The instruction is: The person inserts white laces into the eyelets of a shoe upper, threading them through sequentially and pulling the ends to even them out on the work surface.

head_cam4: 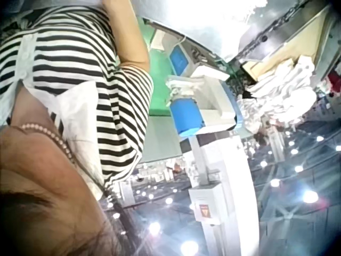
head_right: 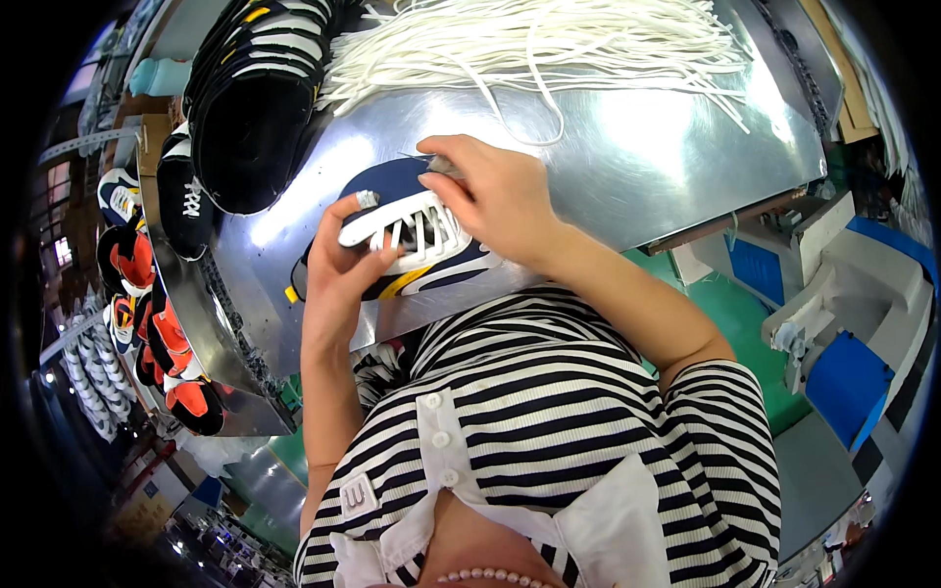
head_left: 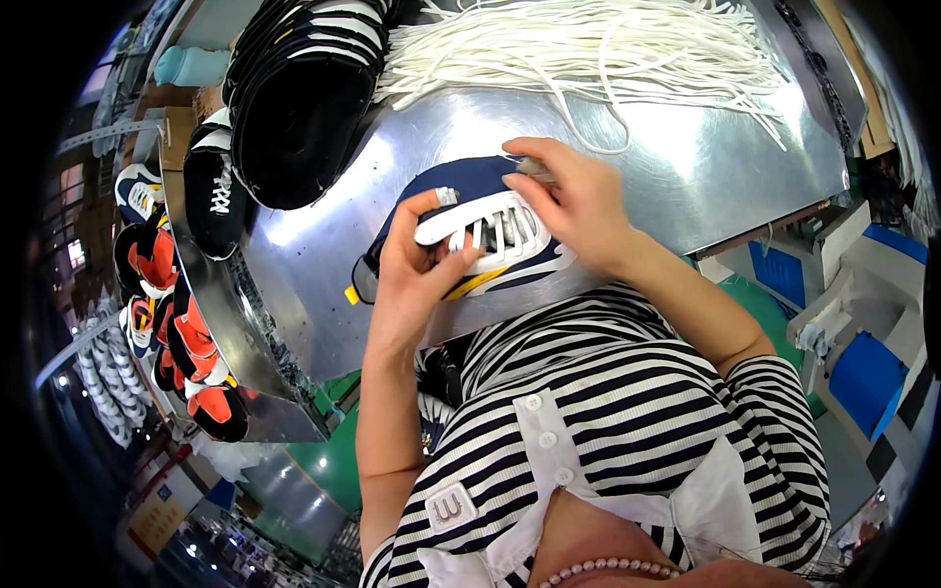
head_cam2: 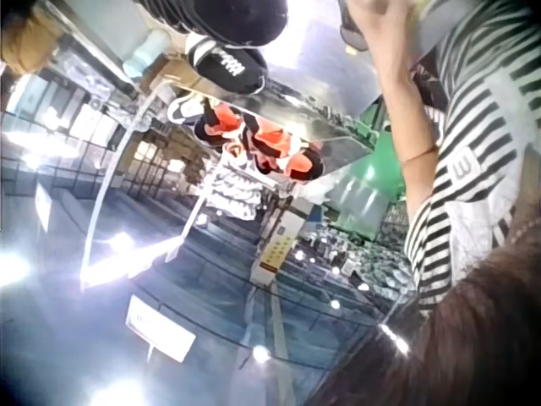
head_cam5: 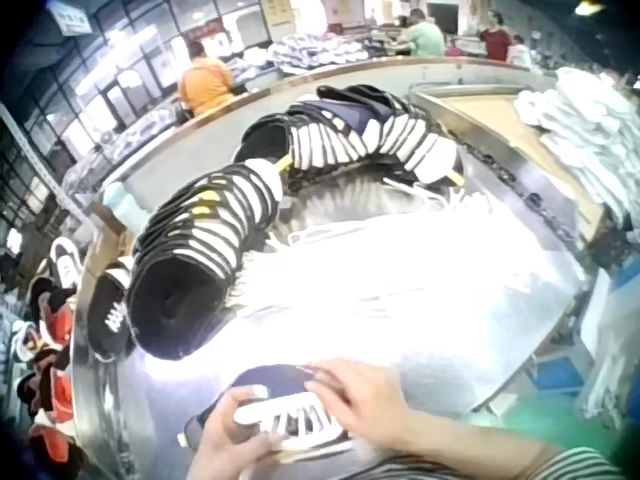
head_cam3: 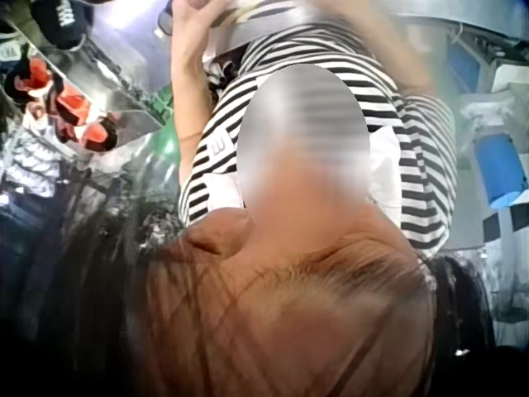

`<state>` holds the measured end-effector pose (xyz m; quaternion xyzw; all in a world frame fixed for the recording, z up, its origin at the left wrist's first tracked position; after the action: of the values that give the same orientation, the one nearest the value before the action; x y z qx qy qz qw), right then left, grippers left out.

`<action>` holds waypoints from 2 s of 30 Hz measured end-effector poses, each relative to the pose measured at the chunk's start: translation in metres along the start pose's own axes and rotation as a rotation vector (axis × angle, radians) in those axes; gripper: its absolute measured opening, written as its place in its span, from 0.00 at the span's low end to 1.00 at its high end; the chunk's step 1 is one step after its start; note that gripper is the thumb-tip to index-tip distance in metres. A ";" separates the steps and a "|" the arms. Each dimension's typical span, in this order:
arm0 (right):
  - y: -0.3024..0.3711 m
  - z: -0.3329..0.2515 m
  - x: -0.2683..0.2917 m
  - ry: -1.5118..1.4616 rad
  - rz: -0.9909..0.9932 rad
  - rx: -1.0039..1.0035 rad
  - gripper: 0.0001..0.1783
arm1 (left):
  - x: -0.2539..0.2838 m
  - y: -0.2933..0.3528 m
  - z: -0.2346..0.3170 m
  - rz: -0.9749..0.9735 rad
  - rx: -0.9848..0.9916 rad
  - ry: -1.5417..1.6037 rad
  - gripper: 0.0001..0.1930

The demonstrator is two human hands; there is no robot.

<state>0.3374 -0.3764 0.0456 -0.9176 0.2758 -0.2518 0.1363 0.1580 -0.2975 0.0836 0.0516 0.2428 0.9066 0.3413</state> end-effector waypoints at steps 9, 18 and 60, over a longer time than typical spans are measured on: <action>0.000 -0.018 -0.002 0.112 -0.247 0.385 0.13 | -0.012 -0.004 0.006 0.017 -0.025 0.005 0.23; 0.026 -0.055 -0.006 -0.335 -0.371 0.443 0.08 | -0.008 -0.021 0.007 0.109 -0.043 0.053 0.22; 0.015 -0.026 -0.017 -0.594 -0.330 -0.416 0.06 | -0.006 0.021 0.000 0.201 -0.305 -0.781 0.13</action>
<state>0.3047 -0.3823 0.0549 -0.9905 0.1183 0.0674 -0.0210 0.1503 -0.3153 0.0946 0.3633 -0.0476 0.8733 0.3212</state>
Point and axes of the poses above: each hand's wrist, its own y-axis away from the middle knuckle, its own x-axis out of the back of the hand, z = x × y, the point moved 2 cm from there along -y, towards the middle knuckle, and after that the axes turned 3 degrees about x, right-handed, at the moved point
